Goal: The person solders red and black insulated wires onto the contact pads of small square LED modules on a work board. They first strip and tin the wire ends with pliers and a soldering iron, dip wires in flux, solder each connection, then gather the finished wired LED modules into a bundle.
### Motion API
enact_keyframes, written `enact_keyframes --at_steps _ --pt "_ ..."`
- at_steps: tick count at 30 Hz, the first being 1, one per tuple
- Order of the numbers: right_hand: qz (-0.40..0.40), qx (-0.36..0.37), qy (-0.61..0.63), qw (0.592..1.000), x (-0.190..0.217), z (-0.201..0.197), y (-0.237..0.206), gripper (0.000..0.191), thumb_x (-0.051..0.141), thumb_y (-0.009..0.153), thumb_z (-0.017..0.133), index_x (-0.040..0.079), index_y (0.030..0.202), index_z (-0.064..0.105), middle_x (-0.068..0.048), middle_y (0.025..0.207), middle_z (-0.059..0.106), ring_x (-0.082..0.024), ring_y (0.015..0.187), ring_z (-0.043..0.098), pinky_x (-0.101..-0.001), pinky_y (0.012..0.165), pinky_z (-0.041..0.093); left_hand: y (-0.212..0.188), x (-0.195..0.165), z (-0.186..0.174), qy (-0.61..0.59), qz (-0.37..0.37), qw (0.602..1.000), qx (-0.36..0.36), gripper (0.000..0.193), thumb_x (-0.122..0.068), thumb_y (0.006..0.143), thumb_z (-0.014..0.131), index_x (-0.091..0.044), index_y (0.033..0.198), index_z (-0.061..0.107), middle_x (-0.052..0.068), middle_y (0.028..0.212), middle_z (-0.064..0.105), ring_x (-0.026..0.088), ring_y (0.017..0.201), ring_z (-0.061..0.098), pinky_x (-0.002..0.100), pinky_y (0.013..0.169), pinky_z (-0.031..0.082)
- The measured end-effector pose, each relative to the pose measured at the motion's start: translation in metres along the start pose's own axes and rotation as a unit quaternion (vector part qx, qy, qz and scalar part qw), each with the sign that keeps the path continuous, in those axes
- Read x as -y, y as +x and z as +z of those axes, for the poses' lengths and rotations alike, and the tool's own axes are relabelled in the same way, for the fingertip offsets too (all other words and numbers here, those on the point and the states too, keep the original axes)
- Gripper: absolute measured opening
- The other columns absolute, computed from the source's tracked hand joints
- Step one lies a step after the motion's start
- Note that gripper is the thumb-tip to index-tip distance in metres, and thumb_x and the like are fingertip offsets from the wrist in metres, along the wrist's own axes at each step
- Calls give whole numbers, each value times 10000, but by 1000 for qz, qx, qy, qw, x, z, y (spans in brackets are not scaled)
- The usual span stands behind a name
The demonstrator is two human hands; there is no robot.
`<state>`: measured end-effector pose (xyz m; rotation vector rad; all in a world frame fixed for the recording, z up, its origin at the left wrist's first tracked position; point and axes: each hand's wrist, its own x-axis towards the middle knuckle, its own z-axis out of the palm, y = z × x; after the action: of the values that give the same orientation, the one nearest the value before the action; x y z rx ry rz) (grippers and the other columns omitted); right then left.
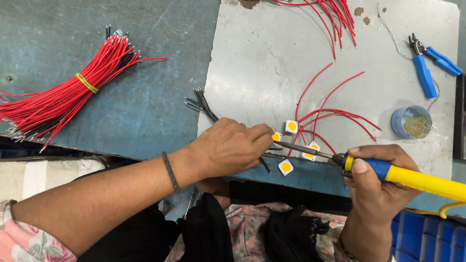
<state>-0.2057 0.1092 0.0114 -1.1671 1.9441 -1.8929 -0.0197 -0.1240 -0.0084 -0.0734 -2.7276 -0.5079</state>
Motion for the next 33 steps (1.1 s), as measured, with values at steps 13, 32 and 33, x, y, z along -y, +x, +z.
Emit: enact_keyframes --at_steps 13,32,33 --pt "-30 -51 49 997 6 -1 4 179 85 955 734 -63 946 635 -144 840 669 -92 526 560 -183 477 446 0 -1 -1 -4 0 1000 3 294 -188 783 738 -41 1014 630 84 1152 687 264 603 700 412 531 543" --pt "-32 -113 118 986 5 -2 0 274 163 1032 728 -53 1091 569 -140 818 629 -182 560 624 -291 546 575 -2 9 -2 -57 -17 998 -6 321 -215 793 733 -46 1049 639 59 1107 692 311 701 693 445 573 530" --pt "-35 -118 114 986 4 -4 -2 274 160 1029 727 -60 1074 569 -145 819 632 -184 556 621 -292 547 573 -3 9 -2 -54 -20 998 -3 336 -215 795 730 -45 1072 646 58 1083 693 313 706 691 445 573 529"
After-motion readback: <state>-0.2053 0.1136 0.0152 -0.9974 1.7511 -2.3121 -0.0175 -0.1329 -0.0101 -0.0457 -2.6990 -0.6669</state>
